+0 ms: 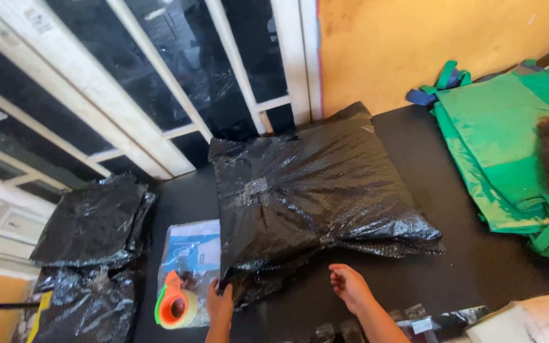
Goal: The person uses a handheld tape dispenser to apply clear tape to a black bubble-wrapped package on a table. They repeatedly pull tape, press it onto the package, and smooth the edges to secure the wrapping.
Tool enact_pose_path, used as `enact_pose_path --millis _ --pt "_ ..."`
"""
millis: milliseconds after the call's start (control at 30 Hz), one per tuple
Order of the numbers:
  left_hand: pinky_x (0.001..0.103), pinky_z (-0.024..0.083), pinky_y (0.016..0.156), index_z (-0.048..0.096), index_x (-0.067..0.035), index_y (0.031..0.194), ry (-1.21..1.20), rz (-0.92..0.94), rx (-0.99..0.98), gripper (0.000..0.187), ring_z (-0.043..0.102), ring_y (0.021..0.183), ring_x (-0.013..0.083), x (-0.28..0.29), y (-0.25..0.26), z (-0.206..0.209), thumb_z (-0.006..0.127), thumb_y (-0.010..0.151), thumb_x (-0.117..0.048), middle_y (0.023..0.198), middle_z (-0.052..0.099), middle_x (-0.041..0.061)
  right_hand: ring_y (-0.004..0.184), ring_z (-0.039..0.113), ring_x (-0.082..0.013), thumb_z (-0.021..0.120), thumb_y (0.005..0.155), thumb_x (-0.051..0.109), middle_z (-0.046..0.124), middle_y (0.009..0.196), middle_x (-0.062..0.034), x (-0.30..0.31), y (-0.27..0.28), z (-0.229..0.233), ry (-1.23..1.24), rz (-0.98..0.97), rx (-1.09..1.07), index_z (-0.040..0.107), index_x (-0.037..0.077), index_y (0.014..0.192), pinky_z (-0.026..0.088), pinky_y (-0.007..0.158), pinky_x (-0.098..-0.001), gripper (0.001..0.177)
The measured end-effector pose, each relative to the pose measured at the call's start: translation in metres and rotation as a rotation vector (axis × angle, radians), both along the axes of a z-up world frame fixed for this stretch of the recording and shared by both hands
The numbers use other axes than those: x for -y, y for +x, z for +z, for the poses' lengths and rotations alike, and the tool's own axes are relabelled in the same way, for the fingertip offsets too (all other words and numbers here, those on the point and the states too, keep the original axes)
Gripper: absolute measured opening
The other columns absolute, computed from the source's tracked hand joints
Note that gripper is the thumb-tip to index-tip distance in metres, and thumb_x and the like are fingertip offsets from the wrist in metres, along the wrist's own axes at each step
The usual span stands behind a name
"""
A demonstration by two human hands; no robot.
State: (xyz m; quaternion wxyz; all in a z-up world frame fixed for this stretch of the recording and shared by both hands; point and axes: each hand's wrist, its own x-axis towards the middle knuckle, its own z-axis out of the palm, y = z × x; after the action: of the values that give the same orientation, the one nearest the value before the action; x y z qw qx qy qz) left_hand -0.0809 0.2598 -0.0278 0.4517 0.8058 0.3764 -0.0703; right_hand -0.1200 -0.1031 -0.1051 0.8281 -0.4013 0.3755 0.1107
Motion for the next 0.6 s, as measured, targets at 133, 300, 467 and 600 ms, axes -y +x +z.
enact_pose_path --millis 133,300,467,600 --pt "0.044 0.048 0.083 0.072 -0.004 0.112 -0.077 0.013 0.069 0.020 0.068 0.093 0.0307 -0.009 -0.004 -0.033 0.068 0.099 -0.019 0.099 0.072 0.013 0.060 0.055 -0.0187 0.056 0.090 0.004 0.064 0.074 -0.0113 -0.042 -0.036 -0.016 -0.055 0.010 -0.035 0.073 0.004 0.102 0.036 0.051 -0.0283 0.021" --pt "0.047 0.050 0.099 0.052 -0.009 0.147 -0.090 -0.072 0.030 0.049 0.060 0.125 0.0335 -0.012 -0.019 -0.036 0.063 0.102 -0.027 0.137 0.060 0.013 0.092 0.068 -0.0196 0.058 0.102 0.013 0.074 0.098 -0.0101 -0.098 -0.061 0.084 -0.368 0.359 -0.072 0.075 0.008 0.110 0.052 0.083 -0.0331 0.019" --pt "0.046 0.049 0.092 0.057 -0.011 0.135 -0.159 -0.032 0.049 0.043 0.063 0.110 0.0309 -0.013 -0.046 -0.005 0.068 0.098 -0.030 0.121 0.064 0.011 0.101 0.069 -0.0138 0.073 0.092 0.020 0.075 0.110 0.0016 -0.135 -0.081 0.086 -0.697 0.518 0.205 0.076 0.020 0.114 0.055 0.092 -0.0335 0.023" --pt "0.041 0.049 0.089 0.059 -0.010 0.129 -0.293 0.110 0.086 0.046 0.061 0.103 0.0273 -0.008 -0.060 0.023 0.074 0.093 -0.034 0.114 0.062 0.010 0.141 0.051 -0.0216 0.074 0.091 0.023 0.049 0.154 0.0020 -0.146 -0.082 0.124 -0.829 0.762 0.384 0.055 0.028 0.147 0.051 0.112 -0.0425 0.060"
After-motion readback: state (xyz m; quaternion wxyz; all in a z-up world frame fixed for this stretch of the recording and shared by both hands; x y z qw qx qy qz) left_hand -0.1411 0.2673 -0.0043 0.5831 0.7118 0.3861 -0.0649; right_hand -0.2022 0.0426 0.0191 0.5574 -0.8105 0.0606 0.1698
